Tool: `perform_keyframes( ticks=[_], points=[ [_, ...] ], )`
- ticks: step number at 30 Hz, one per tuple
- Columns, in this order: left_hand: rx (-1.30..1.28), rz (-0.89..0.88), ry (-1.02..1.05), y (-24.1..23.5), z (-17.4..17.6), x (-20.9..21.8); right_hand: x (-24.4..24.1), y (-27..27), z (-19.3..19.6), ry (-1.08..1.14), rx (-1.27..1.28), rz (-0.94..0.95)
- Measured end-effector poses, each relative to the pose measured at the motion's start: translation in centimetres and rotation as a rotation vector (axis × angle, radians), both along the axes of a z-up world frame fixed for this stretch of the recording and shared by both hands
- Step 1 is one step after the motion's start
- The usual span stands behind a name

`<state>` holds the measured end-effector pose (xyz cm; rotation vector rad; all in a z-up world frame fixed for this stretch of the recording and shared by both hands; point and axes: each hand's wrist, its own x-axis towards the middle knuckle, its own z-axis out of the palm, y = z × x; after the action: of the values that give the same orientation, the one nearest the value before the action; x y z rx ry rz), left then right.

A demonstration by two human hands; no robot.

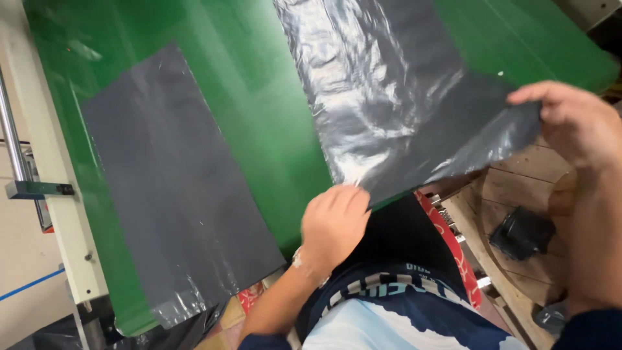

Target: Folding plastic bags into smaller rectangles and stacking them as they are produced by a machine.

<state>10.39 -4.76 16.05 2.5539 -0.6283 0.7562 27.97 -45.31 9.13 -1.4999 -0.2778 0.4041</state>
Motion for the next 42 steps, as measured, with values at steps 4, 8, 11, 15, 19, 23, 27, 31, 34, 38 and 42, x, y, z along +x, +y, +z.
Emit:
perform_keyframes(
  ticks=[4,8,11,15,19,23,27,31,34,38,42],
  points=[
    [-0.028,-0.04,0.087,3.4,2.9,-3.7,-5.6,2.4,3.1,-0.086,-0.257,0.036],
    [-0.077,-0.155,0.412,5.9,5.1,-2.9,-7.4,4.7,4.1,-0.295,-0.455,-0.035],
    [-0.245,-0.245,0.55,7.9,5.8,2.1,-4.6,5.8,4.9,-0.521,-0.508,0.005],
    [-0.785,-0.117,0.651,10.2,4.3,12.2,3.4,9.0,5.2,-0.471,-0.422,-0.084],
    [-1.489,-0.026,0.927,11.6,-1.2,19.9,14.1,13.0,0.0,-0.271,-0.267,-0.184],
    [-1.05,0.467,1.086,10.7,-3.2,19.8,17.8,15.9,-2.9,-0.174,-0.494,-0.23],
    [-0.624,0.421,0.83,11.0,-5.9,18.9,18.4,16.8,-3.7,-0.093,-0.685,-0.332],
    [-0.527,0.468,0.725,11.2,-8.1,19.9,18.8,17.1,-3.7,-0.118,-0.772,-0.357],
    [-0.49,0.455,0.655,10.9,-8.9,20.2,19.6,16.9,-4.5,-0.096,-0.854,-0.375],
    [-0.094,0.574,0.421,9.7,-8.8,20.0,20.8,17.2,-4.3,-0.313,-1.085,-0.375],
    [0.242,0.476,0.06,7.3,-6.1,19.0,22.2,18.5,-1.8,-0.477,-0.988,-0.202]
  ],
)
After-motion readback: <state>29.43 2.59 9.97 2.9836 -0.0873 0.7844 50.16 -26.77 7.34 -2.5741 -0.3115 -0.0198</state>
